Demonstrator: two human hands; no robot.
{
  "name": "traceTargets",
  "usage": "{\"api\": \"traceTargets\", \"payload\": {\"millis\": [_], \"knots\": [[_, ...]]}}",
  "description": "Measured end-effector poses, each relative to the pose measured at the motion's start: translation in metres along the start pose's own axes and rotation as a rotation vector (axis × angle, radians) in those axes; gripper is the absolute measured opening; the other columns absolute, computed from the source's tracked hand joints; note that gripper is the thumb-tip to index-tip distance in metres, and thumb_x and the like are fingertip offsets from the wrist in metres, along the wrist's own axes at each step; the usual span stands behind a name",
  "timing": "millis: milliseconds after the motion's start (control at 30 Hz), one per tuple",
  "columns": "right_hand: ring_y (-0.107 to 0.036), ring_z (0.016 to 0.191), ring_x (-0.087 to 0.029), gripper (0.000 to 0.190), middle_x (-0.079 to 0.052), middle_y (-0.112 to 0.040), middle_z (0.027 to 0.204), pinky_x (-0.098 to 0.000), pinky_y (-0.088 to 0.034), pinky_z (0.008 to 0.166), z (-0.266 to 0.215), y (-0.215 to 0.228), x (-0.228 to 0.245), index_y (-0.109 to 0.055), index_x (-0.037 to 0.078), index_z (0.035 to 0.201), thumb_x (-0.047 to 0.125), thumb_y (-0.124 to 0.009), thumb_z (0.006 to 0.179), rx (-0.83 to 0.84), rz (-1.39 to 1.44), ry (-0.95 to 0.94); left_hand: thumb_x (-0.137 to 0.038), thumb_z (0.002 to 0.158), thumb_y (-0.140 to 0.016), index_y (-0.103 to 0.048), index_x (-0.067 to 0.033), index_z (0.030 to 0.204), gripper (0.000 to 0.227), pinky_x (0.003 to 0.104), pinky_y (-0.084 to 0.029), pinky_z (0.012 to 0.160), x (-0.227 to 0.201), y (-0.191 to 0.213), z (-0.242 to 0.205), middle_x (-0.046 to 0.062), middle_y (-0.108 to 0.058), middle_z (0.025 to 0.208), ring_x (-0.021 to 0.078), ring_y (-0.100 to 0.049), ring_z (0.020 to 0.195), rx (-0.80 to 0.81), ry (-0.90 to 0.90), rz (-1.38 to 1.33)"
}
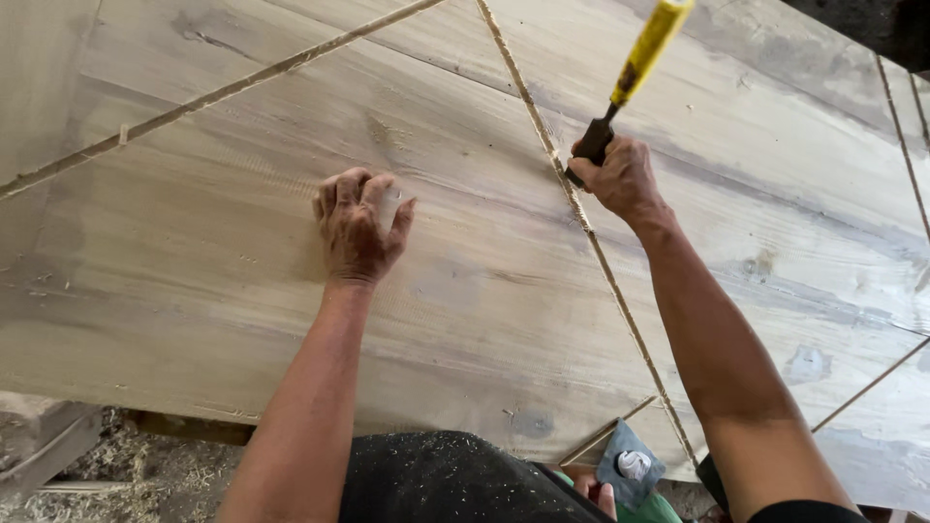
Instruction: The person uses a chisel to refine and carve geometric grooves on a large wooden panel, occasionally using their hand to brush away sawdust.
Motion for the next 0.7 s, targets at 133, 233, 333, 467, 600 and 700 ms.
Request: {"api": "traceTargets", "payload": {"millis": [133, 233, 333, 467, 600, 700], "knots": [[-0.071, 0.064, -0.017, 0.018, -0.015, -0.076, 0.083, -0.0282, -0.059, 0.054, 0.014, -0.006, -0.001, -0.074, -0.004, 0.103, 0.010, -0.075, 0.090, -0.036, 0.108, -0.014, -0.047, 0.090, -0.077, -0.067, -0.0153, 0.115, 0.042, 0.047, -0.037, 0.106, -0.002, -0.005, 0.007, 0.009, -0.054, 0.122, 0.0304, -0.045, 0.121, 0.057, 0.018, 0.059], [-0.076, 0.072, -0.014, 0.021, -0.012, -0.077, 0.091, -0.0246, -0.065, 0.061, 0.036, -0.022, -0.002, -0.072, -0.003, 0.108, 0.011, -0.074, 0.093, -0.230, 0.332, 0.010, -0.049, 0.090, -0.077, -0.065, -0.0160, 0.117, 0.044, 0.047, -0.036, 0.106, 0.001, -0.005, 0.002, 0.009, -0.053, 0.123, 0.0301, -0.044, 0.122, 0.079, 0.027, 0.078], [-0.076, 0.076, -0.017, 0.019, -0.016, -0.075, 0.098, -0.0262, -0.068, 0.063, 0.046, -0.020, 0.001, -0.072, -0.006, 0.109, 0.007, -0.074, 0.096, -0.255, 0.222, 0.145, -0.050, 0.092, -0.077, -0.064, -0.0169, 0.118, 0.044, 0.047, -0.036, 0.107, 0.002, -0.008, 0.003, 0.008, -0.053, 0.125, 0.0292, -0.044, 0.123, 0.080, 0.019, 0.083], [-0.075, 0.070, -0.022, 0.020, -0.018, -0.075, 0.089, -0.0320, -0.064, 0.058, 0.033, -0.011, -0.006, -0.071, -0.007, 0.107, 0.008, -0.073, 0.095, -0.123, 0.199, 0.002, -0.048, 0.093, -0.077, -0.064, -0.0187, 0.120, 0.042, 0.046, -0.036, 0.110, 0.003, -0.009, 0.001, 0.006, -0.053, 0.127, 0.0278, -0.045, 0.127, 0.062, 0.014, 0.086], [-0.079, 0.077, -0.017, 0.020, -0.016, -0.077, 0.092, -0.0259, -0.069, 0.064, 0.026, -0.013, -0.009, -0.071, -0.006, 0.108, 0.009, -0.074, 0.095, -0.147, 0.350, 0.055, -0.047, 0.089, -0.079, -0.064, -0.0177, 0.119, 0.044, 0.047, -0.035, 0.108, -0.001, -0.007, 0.005, 0.008, -0.052, 0.125, 0.0301, -0.044, 0.124, 0.083, 0.027, 0.105], [-0.076, 0.071, -0.016, 0.019, -0.015, -0.077, 0.090, -0.0255, -0.064, 0.059, 0.027, -0.015, -0.010, -0.072, -0.004, 0.108, 0.010, -0.075, 0.095, -0.150, 0.309, 0.059, -0.045, 0.089, -0.080, -0.064, -0.0180, 0.119, 0.044, 0.048, -0.035, 0.109, -0.004, -0.004, 0.003, 0.007, -0.052, 0.126, 0.0286, -0.044, 0.125, 0.070, 0.028, 0.078]]}}
Point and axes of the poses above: each hand's wrist, its own z-axis towards the middle knuckle, its own y-axis out of the back of the hand, x = y × z, the point moved 2 cm from there along z, towards the middle knuckle
